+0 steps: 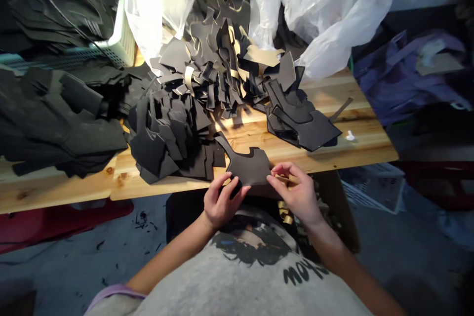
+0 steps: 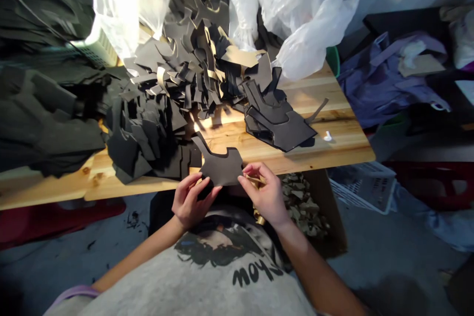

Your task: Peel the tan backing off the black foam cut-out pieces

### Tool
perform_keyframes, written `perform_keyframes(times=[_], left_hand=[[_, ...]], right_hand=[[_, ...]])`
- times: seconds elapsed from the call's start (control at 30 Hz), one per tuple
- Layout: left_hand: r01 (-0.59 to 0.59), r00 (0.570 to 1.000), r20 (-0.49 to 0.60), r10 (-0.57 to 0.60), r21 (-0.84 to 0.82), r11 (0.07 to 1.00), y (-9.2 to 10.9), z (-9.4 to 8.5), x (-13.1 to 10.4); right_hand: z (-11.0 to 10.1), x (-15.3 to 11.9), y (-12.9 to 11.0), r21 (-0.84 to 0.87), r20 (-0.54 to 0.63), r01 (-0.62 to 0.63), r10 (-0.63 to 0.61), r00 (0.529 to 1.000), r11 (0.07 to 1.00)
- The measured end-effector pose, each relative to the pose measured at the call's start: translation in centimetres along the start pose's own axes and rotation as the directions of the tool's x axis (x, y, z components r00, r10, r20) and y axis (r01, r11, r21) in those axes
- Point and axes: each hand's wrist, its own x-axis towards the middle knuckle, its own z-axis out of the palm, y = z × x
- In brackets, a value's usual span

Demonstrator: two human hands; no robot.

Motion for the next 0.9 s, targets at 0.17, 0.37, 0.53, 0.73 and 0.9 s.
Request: perform_keyframes(times=[0.17, 0.37, 0.53, 0.73, 0.9], left_hand=[[0.018, 1.0, 0.007, -0.018, 0.008, 1.0, -0.1, 1.1, -0.4], [0.034, 0.999, 0.036, -0.033, -0.018, 0.999, -0.4, 1.5, -0.9], [0.038, 0.998, 0.055, -0.036, -0.038, 0.999, -0.4, 1.4, -0.9], [0.036, 0.997, 0.073, -0.035, -0.017, 0.999, -0.4, 1.2, -0.6], [0.042, 0.996, 0.076, -0.04, -0.024, 0.999, -0.3, 1.1, -0.4]], right_hand=[[0.0, 1.1, 1.2, -0.172, 0.005, 0.052, -0.052, 0.999, 0.984], [-0.2, 1.5, 2.0, -0.267, 0.063, 0.133, -0.12, 0.991, 0.955], [-0.5, 1.6, 1.8, -0.291, 0.13, 0.193, -0.161, 0.978, 0.937], [-0.5, 1.9, 1.6, -0.348, 0.167, 0.212, -0.162, 0.972, 0.913], [-0.5, 2.1, 1.6, -0.354, 0.19, 0.23, -0.171, 0.967, 0.907]])
